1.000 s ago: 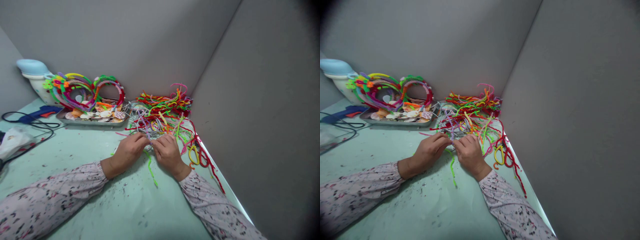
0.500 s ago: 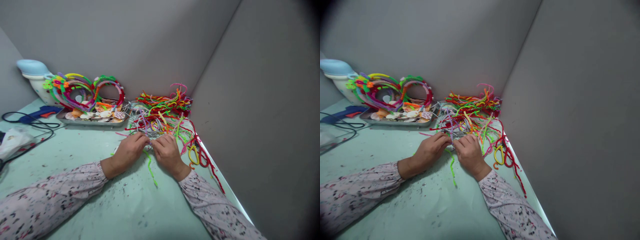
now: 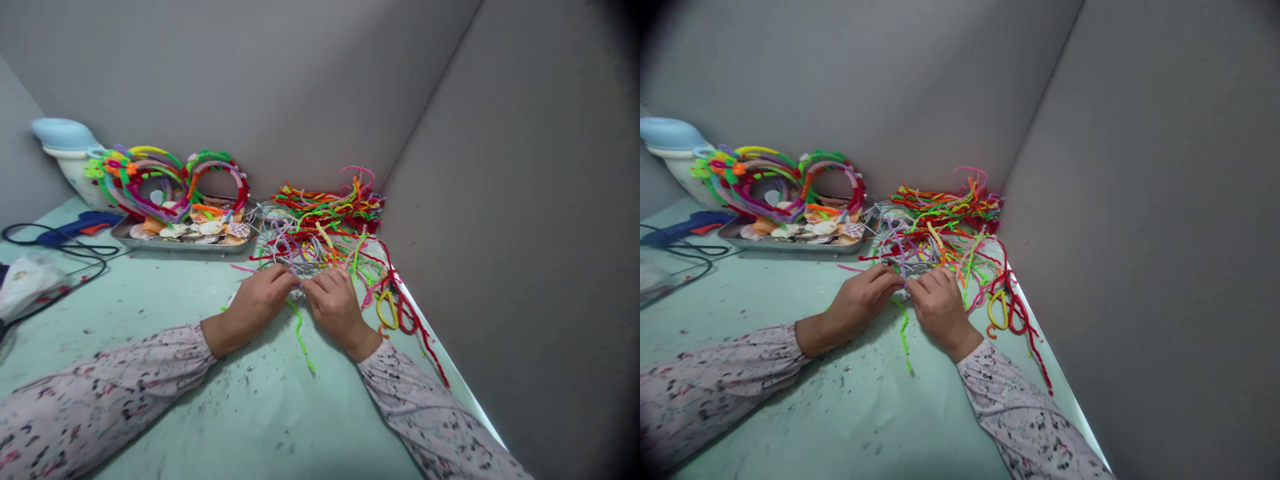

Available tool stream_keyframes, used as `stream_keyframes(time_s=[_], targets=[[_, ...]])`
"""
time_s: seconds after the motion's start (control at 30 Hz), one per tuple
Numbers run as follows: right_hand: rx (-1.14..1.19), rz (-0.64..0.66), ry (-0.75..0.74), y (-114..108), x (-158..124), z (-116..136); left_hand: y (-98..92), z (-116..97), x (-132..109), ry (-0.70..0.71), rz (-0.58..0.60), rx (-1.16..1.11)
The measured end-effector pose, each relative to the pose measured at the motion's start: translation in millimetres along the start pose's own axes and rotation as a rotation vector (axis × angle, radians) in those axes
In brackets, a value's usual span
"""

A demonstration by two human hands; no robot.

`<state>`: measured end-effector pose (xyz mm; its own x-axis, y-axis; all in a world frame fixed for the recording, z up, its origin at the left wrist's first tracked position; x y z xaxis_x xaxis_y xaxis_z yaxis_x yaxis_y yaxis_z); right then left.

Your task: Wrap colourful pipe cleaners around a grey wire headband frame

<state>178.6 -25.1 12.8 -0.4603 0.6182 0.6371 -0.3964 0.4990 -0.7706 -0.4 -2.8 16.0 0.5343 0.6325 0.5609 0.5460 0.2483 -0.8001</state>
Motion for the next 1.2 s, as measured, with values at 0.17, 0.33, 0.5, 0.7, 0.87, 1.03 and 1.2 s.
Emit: stream_keyframes(time_s=[0.17,0.33,0.5,0.7,0.87,1.03,1.2], targets=[[-0.003,0.009,-0.011,-0.3,0.4,0.2,2.4,1.6,0.1,0.003,0.017,0.043],[-0.014,0.013,-0.009,0.8,0.9,0.0,4.5,2.6,0.0,0.018,0.011,0.087],[-0.031,0.020,-0.018,0.8,0.3,-0.4,5.0,2.2,0.4,0.008,0.027,0.084],[-0.083,0.032,-0.012,1.2,0.2,-1.1,5.1,2.6,1.3,0.022,0.041,0.078],[-0.094,0.056,-0.025,1.8,0.0,-0.2,6.5,4.3,1.5,0.015,0.058,0.095],[-0.093,0.065,-0.028,1.9,0.4,0.9,6.8,3.0,1.8,0.004,0.075,0.149],[-0.088,0.061,-0.034,2.1,0.8,0.2,7.1,2.2,1.3,-0.009,0.057,0.148]])
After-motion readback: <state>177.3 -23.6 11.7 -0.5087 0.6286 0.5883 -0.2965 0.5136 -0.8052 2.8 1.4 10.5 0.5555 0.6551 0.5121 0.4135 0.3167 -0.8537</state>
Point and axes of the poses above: each hand's wrist, its own x-axis towards the middle knuckle, its own y-axis out of the palm, z = x × y, the point moved 1 cm from there along x, towards the middle knuckle, and after that the axes turned 1 degree about -y, right-handed, at the moved point
